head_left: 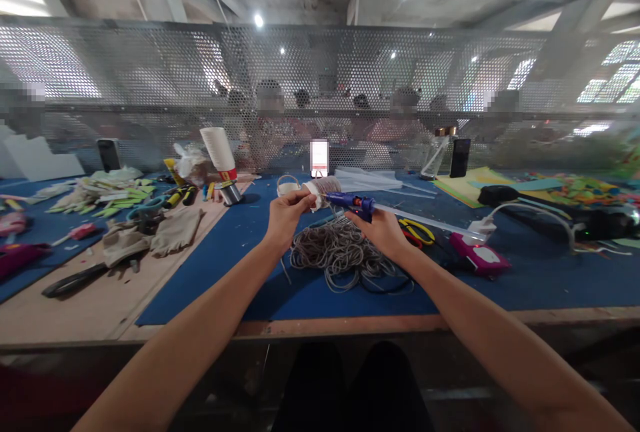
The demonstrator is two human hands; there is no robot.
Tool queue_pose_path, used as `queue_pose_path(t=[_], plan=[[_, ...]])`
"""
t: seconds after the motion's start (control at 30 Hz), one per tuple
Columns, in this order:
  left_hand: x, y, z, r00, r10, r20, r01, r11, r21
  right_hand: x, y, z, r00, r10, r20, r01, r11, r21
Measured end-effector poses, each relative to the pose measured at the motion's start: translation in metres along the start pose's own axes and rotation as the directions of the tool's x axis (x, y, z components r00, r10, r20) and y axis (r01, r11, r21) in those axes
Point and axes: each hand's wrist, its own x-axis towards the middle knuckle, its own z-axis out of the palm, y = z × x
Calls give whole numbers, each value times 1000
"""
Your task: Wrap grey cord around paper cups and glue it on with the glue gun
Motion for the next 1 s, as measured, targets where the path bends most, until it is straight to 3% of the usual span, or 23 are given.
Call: queue_pose_path(t=[1.0], plan=[[3,4,-3,999,-51,-7,51,998,-48,-1,4,0,998,-51,36,53,996,-78]])
